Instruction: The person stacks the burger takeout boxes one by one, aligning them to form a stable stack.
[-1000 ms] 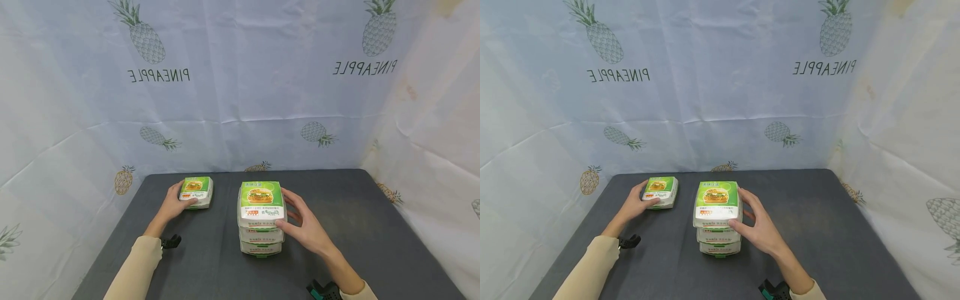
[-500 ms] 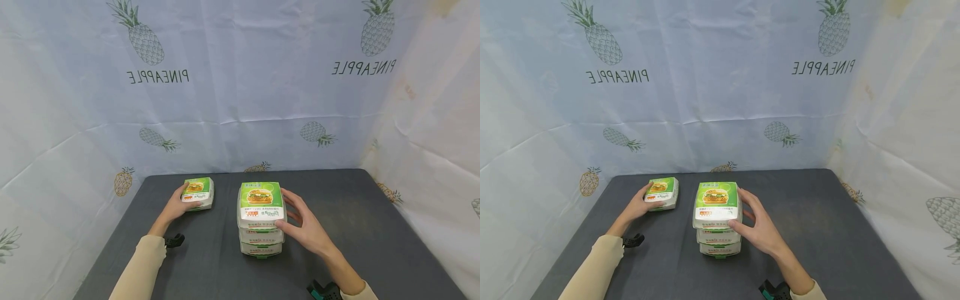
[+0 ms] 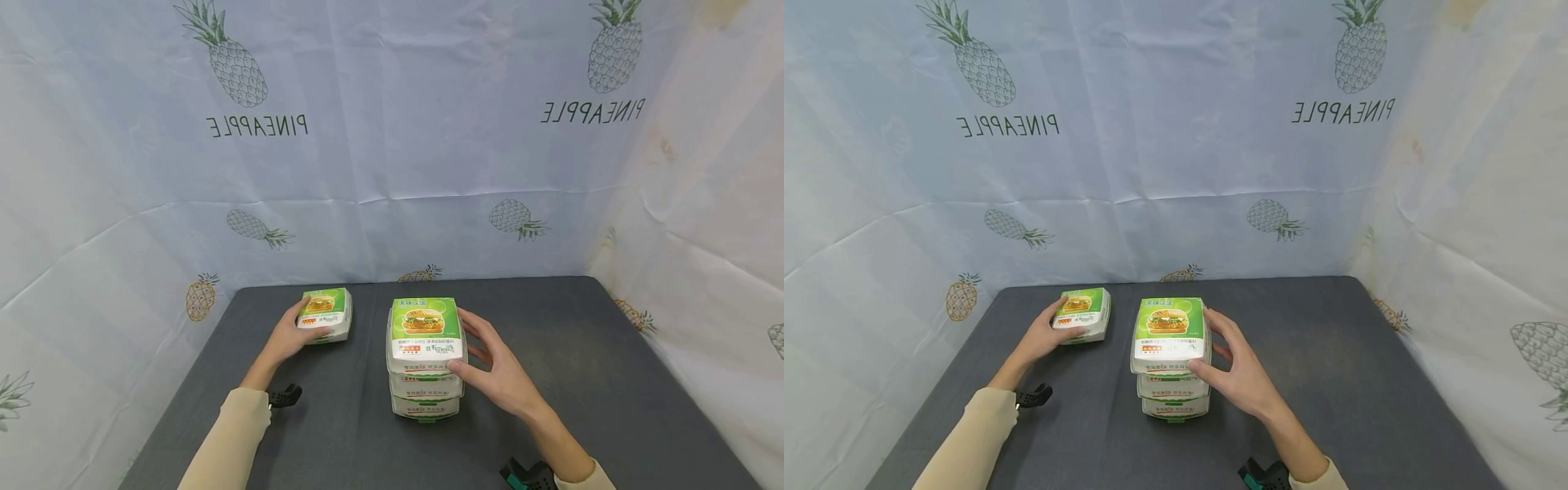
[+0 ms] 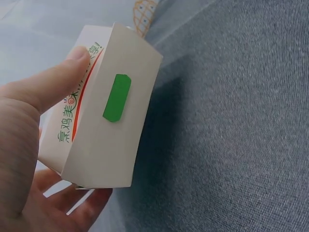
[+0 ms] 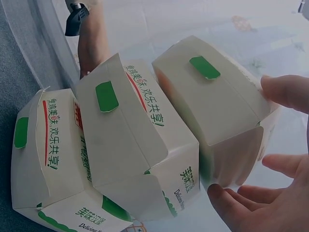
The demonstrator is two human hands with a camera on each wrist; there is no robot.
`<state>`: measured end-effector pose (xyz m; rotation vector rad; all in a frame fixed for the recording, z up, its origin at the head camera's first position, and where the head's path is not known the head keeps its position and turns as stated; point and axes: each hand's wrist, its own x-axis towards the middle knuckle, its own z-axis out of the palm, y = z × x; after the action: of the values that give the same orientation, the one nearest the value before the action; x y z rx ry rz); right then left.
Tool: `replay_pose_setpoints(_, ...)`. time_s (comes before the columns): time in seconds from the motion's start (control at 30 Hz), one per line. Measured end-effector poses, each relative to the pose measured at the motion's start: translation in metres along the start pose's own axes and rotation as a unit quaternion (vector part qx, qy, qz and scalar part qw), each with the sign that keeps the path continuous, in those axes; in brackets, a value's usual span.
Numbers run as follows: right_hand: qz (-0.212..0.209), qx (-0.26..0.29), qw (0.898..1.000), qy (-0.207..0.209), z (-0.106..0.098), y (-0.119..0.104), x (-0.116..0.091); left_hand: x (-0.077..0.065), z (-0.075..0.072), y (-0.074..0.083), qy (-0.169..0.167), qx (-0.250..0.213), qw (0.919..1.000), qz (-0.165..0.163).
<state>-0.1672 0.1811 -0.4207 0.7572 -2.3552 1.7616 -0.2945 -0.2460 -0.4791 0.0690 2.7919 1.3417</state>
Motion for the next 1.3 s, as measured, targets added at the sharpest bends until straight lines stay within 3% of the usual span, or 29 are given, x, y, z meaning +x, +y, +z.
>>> replay_pose_setpoints(0.7,-0.005,-0.001,1.0,0.001,0.0,-0.001,0.0,-0.012,0.0,0.026,0.03,-0.006,0.9987,0.041)
replay_pose_setpoints(1.3,0.002,-0.01,1.0,0.003,0.001,-0.001,0.001,-0.028,-0.004,0.079,0.051,-0.003,0.9912,0.122)
